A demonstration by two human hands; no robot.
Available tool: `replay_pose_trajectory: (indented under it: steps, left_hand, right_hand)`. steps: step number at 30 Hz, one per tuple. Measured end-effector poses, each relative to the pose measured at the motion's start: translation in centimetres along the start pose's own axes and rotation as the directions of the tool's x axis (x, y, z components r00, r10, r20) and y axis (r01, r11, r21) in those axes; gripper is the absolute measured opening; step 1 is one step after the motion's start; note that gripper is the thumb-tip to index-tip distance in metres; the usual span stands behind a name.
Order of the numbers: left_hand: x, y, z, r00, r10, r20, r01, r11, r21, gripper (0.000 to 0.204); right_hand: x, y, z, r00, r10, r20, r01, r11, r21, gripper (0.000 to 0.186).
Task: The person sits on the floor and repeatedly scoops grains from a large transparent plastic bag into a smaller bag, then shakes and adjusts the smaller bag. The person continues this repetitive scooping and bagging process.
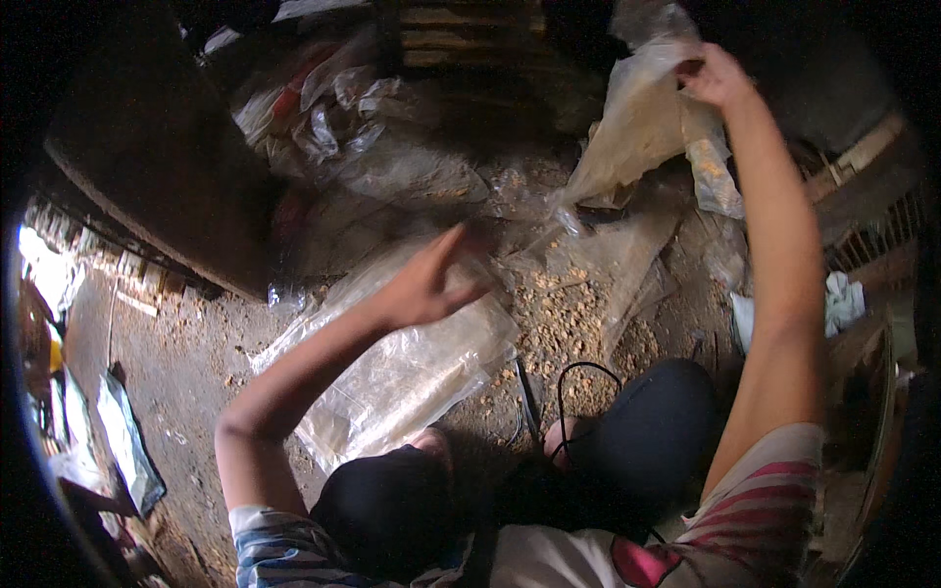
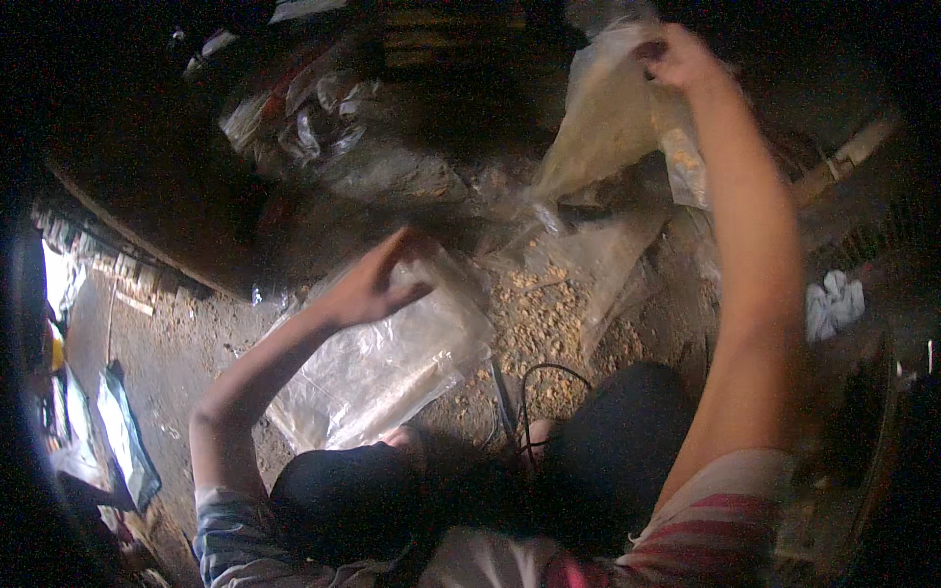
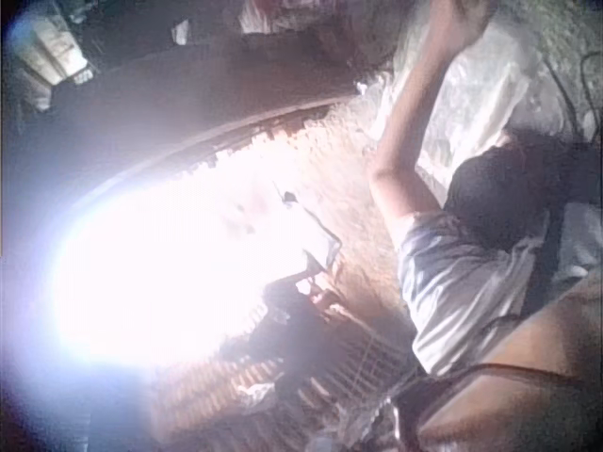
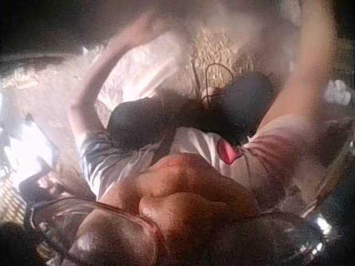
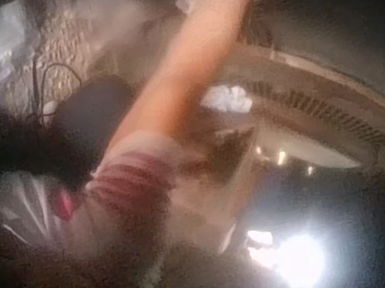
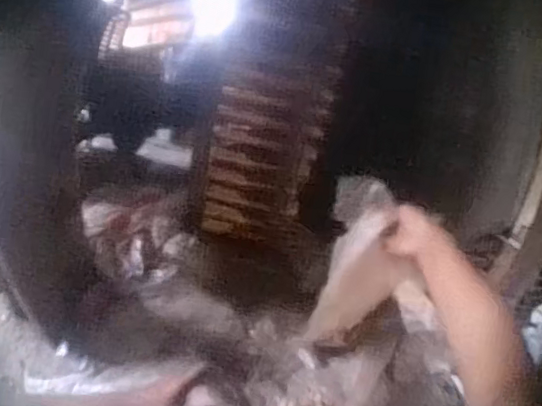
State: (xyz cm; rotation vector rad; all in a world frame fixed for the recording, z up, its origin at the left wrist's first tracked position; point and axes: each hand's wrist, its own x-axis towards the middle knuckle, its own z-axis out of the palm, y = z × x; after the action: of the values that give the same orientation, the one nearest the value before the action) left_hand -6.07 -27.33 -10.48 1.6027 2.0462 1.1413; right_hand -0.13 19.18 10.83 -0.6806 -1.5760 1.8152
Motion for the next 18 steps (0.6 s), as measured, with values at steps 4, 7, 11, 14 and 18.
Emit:
replay_pose_trajectory:
  steps: [4,7,11,14,18]
  left_hand:
    - [15.6,7.1,4.1,0.999,-0.012,-0.051,-0.002,0.963,-0.269,0.105]
    - [21.0,11.4,8.1,0.978,-0.132,-0.158,0.054,0.905,-0.422,0.088]
    - [25.0,10.2,10.8,0.943,-0.131,-0.305,0.083,0.983,-0.167,0.04]
    - [25.6,9.4,11.8,0.9,-0.004,-0.437,-0.049,0.993,-0.111,0.022]
    - [27.3,11.9,10.8,0.907,0.175,-0.382,-0.182,0.983,0.016,0.019]
  right_hand:
    - [-6.6,4.2,-1.7,0.994,0.066,0.087,-0.073,0.994,0.086,0.037]
    - [-10.5,7.1,-2.6,0.996,0.053,0.077,-0.069,0.973,0.221,0.042]
    - [-14.6,8.8,-4.1,0.999,-0.006,-0.043,0.024,0.898,0.44,0.042]
    - [-16.5,10.1,-6.5,0.991,0.038,-0.128,0.028,0.881,0.473,0.04]
    - [-14.4,12.4,-12.2,0.964,0.048,-0.262,0.091,0.865,0.493,0.032]
